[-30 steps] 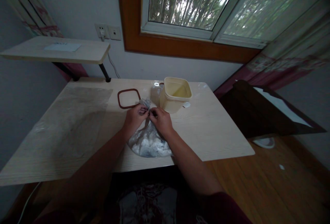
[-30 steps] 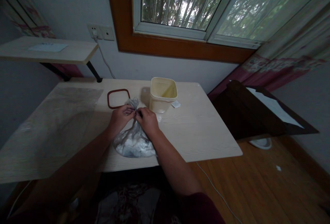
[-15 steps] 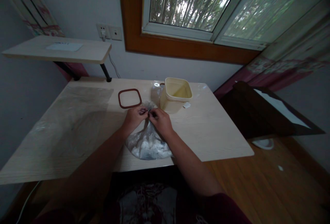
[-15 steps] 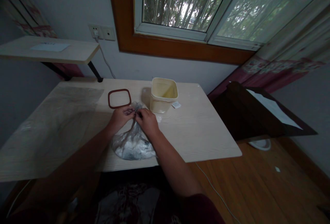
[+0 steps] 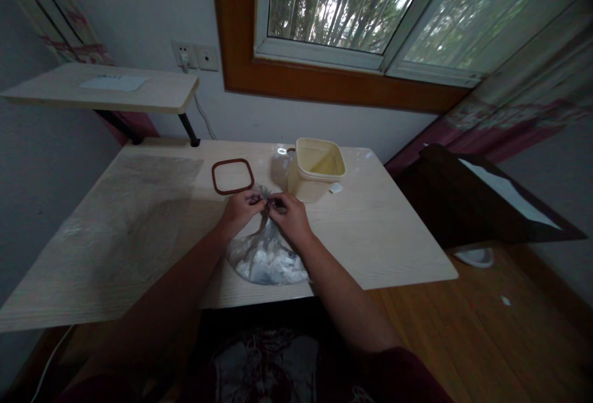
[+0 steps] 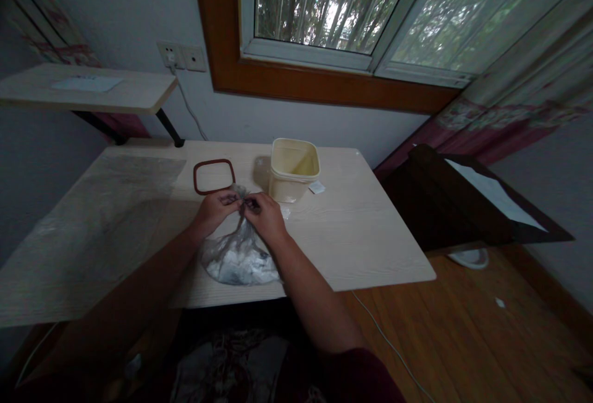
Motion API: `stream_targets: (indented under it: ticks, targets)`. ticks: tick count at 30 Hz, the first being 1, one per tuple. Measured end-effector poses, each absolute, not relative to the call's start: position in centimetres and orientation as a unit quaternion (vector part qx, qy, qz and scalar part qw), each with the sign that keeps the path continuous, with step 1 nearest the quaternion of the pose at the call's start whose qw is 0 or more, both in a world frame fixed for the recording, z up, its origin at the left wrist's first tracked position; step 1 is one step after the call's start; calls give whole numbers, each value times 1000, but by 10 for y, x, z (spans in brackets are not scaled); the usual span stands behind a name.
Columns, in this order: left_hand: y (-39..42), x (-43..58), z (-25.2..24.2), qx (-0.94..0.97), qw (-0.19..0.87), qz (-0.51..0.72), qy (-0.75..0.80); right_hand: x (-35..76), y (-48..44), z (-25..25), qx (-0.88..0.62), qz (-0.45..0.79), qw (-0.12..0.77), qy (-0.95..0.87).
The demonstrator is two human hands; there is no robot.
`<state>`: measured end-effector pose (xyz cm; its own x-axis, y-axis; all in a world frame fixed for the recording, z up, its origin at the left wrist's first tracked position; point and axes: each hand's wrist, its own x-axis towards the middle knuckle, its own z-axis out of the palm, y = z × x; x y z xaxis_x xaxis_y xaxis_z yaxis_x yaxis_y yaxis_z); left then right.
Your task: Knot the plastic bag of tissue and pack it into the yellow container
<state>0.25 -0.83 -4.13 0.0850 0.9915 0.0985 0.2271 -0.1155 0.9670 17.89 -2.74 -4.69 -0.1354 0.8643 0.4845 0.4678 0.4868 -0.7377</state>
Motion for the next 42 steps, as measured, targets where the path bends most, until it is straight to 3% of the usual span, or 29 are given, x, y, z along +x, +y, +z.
stream_targets:
  ticks: [18, 27, 42]
  targets:
    - [-12, 5, -35, 527, 525, 500, 445, 174, -23, -54, -466, 342, 545, -608]
    - [-11, 0, -42, 652, 337, 472, 488, 175, -23, -54, -475, 346, 550, -593]
    - [-15, 3, -39, 711, 226, 480, 462, 175, -25, -51, -474, 295, 539, -631]
